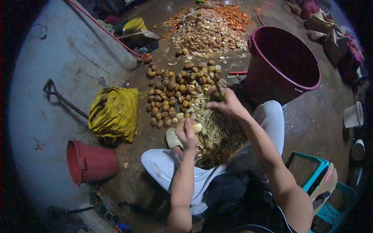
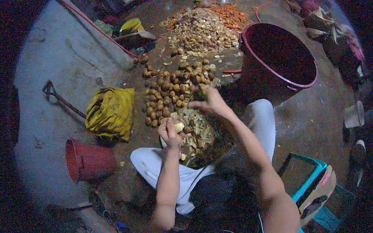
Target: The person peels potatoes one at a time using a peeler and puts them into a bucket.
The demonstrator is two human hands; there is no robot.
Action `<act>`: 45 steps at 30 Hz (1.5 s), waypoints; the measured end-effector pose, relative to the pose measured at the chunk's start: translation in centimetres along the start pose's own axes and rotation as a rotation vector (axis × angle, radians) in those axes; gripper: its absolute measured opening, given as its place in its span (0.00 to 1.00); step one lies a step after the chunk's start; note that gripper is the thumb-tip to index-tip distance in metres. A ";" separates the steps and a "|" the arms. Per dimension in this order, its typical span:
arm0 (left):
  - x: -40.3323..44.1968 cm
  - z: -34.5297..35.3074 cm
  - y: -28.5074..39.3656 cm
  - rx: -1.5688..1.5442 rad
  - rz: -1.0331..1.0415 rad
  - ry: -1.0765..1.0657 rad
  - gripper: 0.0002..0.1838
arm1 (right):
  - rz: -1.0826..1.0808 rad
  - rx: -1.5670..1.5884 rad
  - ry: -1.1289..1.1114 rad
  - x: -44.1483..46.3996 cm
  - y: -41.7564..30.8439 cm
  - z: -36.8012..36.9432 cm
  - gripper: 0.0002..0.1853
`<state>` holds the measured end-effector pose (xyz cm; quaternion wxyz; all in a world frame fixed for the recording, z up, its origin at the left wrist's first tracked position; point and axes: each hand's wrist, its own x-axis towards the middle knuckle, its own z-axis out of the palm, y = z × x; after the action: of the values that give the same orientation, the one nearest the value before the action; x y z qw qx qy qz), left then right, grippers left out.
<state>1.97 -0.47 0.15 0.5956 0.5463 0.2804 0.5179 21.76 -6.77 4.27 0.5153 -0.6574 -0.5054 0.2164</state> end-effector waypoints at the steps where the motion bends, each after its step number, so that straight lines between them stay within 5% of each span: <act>1: 0.0 -0.2 0.2 0.031 -0.048 -0.032 0.15 | 0.141 -0.058 0.049 0.2 0.2 -0.3 0.24; 6: 0.0 0.0 1.3 0.244 0.079 -0.029 0.16 | -0.263 0.021 0.006 -0.2 0.5 0.8 0.22; 8: -0.2 0.1 1.7 0.265 0.082 -0.027 0.16 | -0.088 0.011 0.054 -0.1 0.9 0.3 0.21; 9: -0.3 0.1 1.5 0.061 -0.090 0.032 0.15 | 0.075 -0.003 0.104 0.2 0.9 0.0 0.21; 10: -0.2 0.2 1.3 -0.143 -0.261 0.086 0.14 | 0.051 0.037 0.106 0.3 0.9 0.2 0.20; 13: 0.2 0.3 -2.0 -0.211 -0.110 0.259 0.12 | -0.088 0.063 -0.056 -0.8 0.2 1.4 0.21; 14: 0.0 -0.2 -2.6 -0.282 -0.320 0.319 0.13 | -0.118 0.042 0.005 -0.7 -0.2 1.1 0.23; 18: 0.2 0.1 0.2 -0.507 -0.434 0.079 0.12 | -0.048 -0.034 0.149 0.4 2.8 -0.3 0.23; 22: 0.8 -0.2 0.3 -0.593 -0.656 0.193 0.11 | -0.081 0.010 0.048 -0.1 4.3 0.3 0.22; 32: 1.1 -1.0 -0.2 -0.363 -0.369 -0.127 0.14 | 0.032 -0.034 0.165 -0.8 4.0 -0.9 0.21; 35: 0.9 -1.2 -0.4 -0.297 -0.334 -0.163 0.19 | 0.085 -0.014 0.153 -0.9 5.2 -1.3 0.28; 41: 0.6 -0.8 1.2 -0.066 -0.259 -0.291 0.18 | -0.080 -0.162 0.202 -0.7 7.3 -1.3 0.27; 43: 0.6 -0.9 1.5 -0.013 -0.218 -0.330 0.17 | 0.063 0.177 0.036 -0.7 2.9 -1.3 0.26; 45: 0.6 -1.1 1.6 0.040 -0.175 -0.368 0.16 | 0.008 0.129 -0.009 -0.7 2.1 -1.6 0.26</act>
<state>0.61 0.24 1.54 0.6685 0.6171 0.2235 0.3498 23.70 -8.05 2.77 0.5536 -0.6238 -0.4900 0.2537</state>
